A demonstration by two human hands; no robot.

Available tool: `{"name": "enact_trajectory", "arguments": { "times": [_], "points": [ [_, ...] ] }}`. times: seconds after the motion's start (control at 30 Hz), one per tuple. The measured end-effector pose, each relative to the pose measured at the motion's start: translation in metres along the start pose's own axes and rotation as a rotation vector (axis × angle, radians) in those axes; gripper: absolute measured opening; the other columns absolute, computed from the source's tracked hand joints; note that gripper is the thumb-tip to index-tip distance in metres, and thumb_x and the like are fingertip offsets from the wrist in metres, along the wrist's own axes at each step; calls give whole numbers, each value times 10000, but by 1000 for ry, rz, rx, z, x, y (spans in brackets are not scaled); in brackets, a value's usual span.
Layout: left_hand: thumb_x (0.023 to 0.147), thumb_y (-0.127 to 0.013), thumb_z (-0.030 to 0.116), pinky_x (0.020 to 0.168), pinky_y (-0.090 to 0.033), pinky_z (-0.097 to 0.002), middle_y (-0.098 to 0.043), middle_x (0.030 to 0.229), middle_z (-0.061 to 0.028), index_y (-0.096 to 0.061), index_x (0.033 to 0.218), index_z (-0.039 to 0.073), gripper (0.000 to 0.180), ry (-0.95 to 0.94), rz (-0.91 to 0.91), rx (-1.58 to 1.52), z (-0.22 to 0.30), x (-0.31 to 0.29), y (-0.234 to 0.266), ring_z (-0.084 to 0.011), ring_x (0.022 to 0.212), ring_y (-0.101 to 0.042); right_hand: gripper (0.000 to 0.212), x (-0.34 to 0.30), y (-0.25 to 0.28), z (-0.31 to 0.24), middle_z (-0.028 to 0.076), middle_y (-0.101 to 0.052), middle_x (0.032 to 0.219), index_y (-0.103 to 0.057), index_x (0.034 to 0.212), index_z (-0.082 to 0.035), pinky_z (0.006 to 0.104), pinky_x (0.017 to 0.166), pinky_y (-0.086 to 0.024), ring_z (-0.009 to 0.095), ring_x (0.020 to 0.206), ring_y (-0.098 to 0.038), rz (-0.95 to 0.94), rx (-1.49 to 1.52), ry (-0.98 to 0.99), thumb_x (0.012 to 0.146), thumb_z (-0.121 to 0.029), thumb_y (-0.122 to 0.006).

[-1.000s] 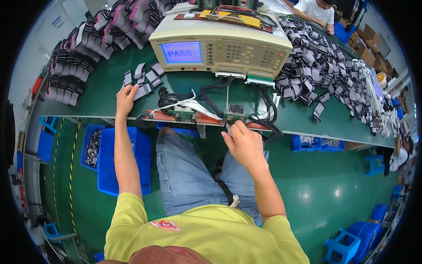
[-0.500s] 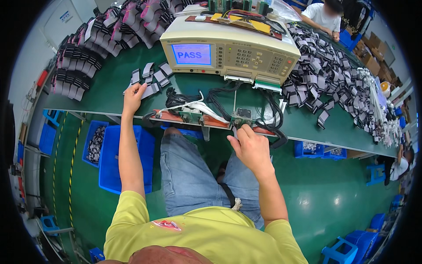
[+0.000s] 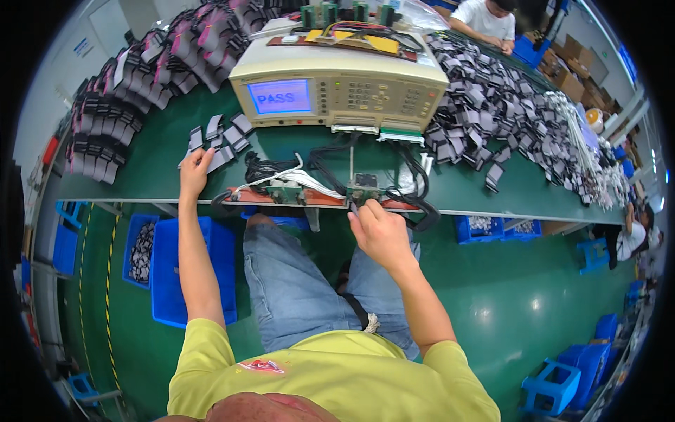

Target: Testing small electronic ribbon cable assemblies using a specialized test fixture on an assembly line.

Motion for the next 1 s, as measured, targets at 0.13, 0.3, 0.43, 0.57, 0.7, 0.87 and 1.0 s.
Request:
{"name": "enact_trajectory", "arguments": {
  "times": [0.13, 0.3, 0.43, 0.57, 0.7, 0.87, 1.0],
  "points": [
    [1016, -697, 341, 582, -362, -383, -456, 638, -112, -556, 755, -7, 457, -20, -46, -4, -2, 6, -14, -164, 620, -425, 273, -22, 34, -38, 103, -503, 701, -534, 738, -72, 409, 453, -448, 297, 526, -560, -141, -24, 73, 866, -129, -768],
    [1026, -696, 231, 591, -344, -334, -432, 662, -20, -534, 757, 16, 381, 10, -2, -38, -38, -7, 9, -116, 656, -395, 430, -12, 88, 17, 120, -425, 653, -444, 667, -62, 457, 488, -370, 339, 544, -458, -109, 174, -11, 890, -206, -782],
    [1016, -715, 212, 598, -348, -316, -445, 667, 0, -546, 765, 16, 361, -53, -65, -41, -22, 12, -11, -96, 661, -403, 280, 68, 156, 176, 203, -651, 975, -624, 972, -12, 481, 653, -520, 394, 748, -646, 349, -408, -151, 939, -250, -769],
    [1017, -720, 222, 600, -329, -304, -449, 673, 30, -540, 755, 21, 376, -22, -94, -82, -22, 14, -17, -80, 676, -399, 625, 108, 193, 218, 255, -452, 1529, -475, 1472, -29, 444, 849, -608, 332, 923, -742, 527, -383, -297, 960, -245, -760],
    [1080, -652, 218, 654, -435, -259, -532, 754, 27, -572, 864, 58, 280, 103, 175, -510, -55, -21, 34, -65, 700, -476, 426, 75, 140, 89, 203, -655, 1296, -634, 1276, -25, 344, 731, -600, 246, 840, -728, 424, 125, 11, 879, -20, -787],
    [1041, -710, 179, 699, -535, -283, -621, 877, -12, -644, 924, 44, 190, -8, 132, -463, 77, -105, 33, -121, 763, -644, 459, -12, 43, 1, 185, -683, 1195, -623, 1316, 1, 359, 810, -608, 265, 974, -724, 50, 616, -51, 907, -103, -804],
    [902, -825, 169, 575, -493, -299, -711, 769, -61, -734, 910, 37, 160, -76, -455, -756, 221, -165, -87, -134, 649, -657, 543, -66, -29, -7, 129, -684, 1201, -511, 1461, 31, 348, 892, -582, 218, 984, -719, -54, 1201, -466, 1040, -259, -693]
  ]
}}
Point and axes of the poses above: each hand's wrist, its own x-axis towards the middle knuckle, its own y-axis out of the back of the hand, z = x × y, the point moved 10 cm from there along x, towards the middle knuckle
